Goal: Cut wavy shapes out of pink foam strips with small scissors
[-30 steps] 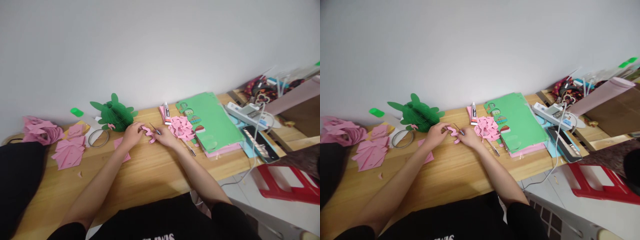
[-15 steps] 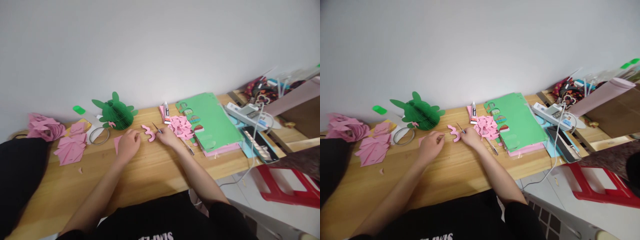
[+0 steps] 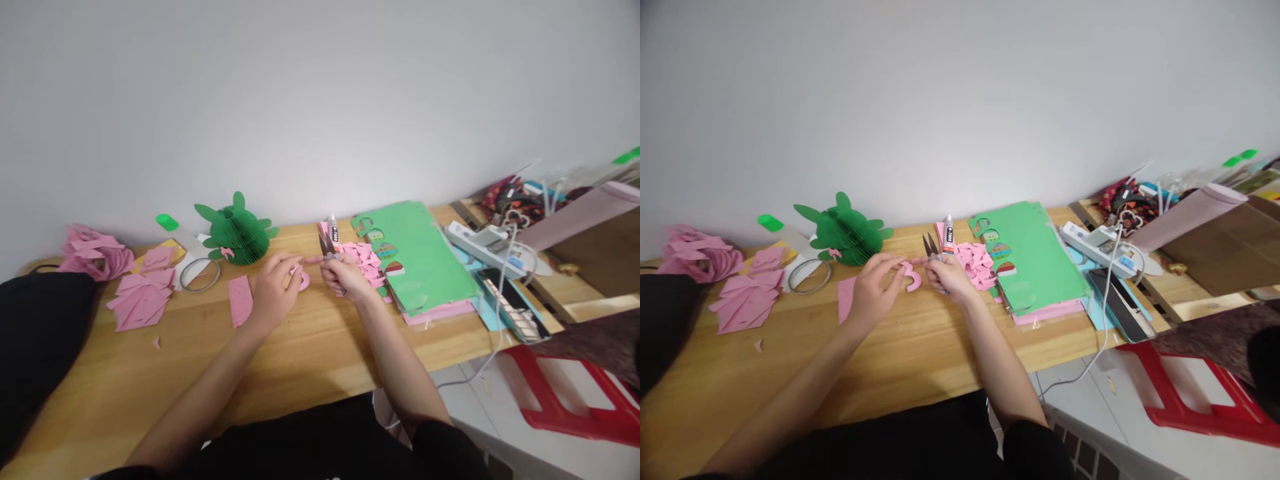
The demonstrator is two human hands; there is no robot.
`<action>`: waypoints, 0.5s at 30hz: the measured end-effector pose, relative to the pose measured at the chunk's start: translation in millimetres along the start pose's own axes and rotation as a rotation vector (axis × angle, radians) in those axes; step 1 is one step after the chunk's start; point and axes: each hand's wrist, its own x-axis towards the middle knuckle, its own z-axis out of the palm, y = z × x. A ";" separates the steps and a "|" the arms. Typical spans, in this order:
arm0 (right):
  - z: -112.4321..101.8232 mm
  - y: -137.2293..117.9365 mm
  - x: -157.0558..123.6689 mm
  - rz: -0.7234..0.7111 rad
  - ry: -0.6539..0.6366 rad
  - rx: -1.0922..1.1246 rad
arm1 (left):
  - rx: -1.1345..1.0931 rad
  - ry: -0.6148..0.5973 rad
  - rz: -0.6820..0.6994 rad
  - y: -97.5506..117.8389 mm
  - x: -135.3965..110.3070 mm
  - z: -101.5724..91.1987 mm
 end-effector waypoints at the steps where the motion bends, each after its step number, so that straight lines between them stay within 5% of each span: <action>1: -2.6 -2.2 -2.0 -0.013 -0.017 0.033 | -0.015 0.019 0.033 4.3 6.3 3.4; 8: -31.3 -14.8 -10.6 -0.070 -0.096 0.178 | -0.122 0.003 0.193 23.7 38.9 25.7; 15: -44.9 -19.3 -14.5 -0.086 -0.166 0.276 | -0.230 -0.065 0.155 36.2 50.1 23.8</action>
